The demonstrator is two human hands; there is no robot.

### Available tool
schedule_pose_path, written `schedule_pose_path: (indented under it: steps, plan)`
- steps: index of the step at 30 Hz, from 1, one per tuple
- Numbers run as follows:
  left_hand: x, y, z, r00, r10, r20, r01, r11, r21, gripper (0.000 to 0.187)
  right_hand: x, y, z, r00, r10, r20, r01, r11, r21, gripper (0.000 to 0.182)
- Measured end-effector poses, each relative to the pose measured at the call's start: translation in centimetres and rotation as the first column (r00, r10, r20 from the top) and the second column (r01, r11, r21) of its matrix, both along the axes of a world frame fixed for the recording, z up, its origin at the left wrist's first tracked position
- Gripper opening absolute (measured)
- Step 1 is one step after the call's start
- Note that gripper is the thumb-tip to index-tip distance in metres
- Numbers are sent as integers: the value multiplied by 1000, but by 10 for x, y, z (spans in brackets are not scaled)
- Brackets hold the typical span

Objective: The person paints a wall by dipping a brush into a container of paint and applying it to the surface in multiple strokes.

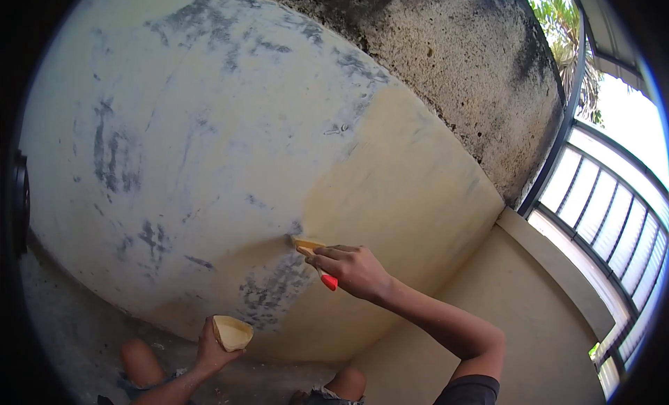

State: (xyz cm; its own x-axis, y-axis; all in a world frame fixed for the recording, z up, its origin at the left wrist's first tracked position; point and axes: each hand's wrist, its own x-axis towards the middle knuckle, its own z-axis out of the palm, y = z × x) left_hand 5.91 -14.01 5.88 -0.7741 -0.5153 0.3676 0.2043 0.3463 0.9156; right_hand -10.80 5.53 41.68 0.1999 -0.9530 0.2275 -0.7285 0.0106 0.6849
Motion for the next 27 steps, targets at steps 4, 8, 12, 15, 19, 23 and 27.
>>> schedule_pose_path:
  steps: [4, 8, 12, 15, 19, 23, 27]
  plan:
    - [-1, 3, -5, 1000, -15, -6, 15, 1000, -3, 89, -7, 0, 47, 832, -110, 543, 219, 965, -142, 13]
    - [-5, 4, -14, 1000, -7, 11, 7, 1000, -31, 91, -14, 4, 149, 915, 55, 399, 189, 816, -546, 10]
    - [-8, 5, -18, 999, -26, 25, 27, 999, -21, 92, -15, 5, 222, 976, -10, 220, 180, 610, -772, 13]
    - [-7, 5, -20, 999, -9, 33, 9, 1000, -17, 93, -15, 4, 221, 999, -44, 6, 32, 629, -776, 15]
    - [-3, 4, -12, 999, -33, 24, 33, 999, 6, 93, -34, 15, 182, 984, -49, -172, -86, 712, -697, 19]
    - [-5, 2, -18, 999, -39, 30, 38, 999, 13, 92, -44, 22, 65, 956, -191, -221, 82, 901, -425, 33]
    - [0, 3, -5, 1000, -22, 9, 22, 1000, 15, 89, -15, 42, -45, 988, -92, 125, 96, 995, -31, 31]
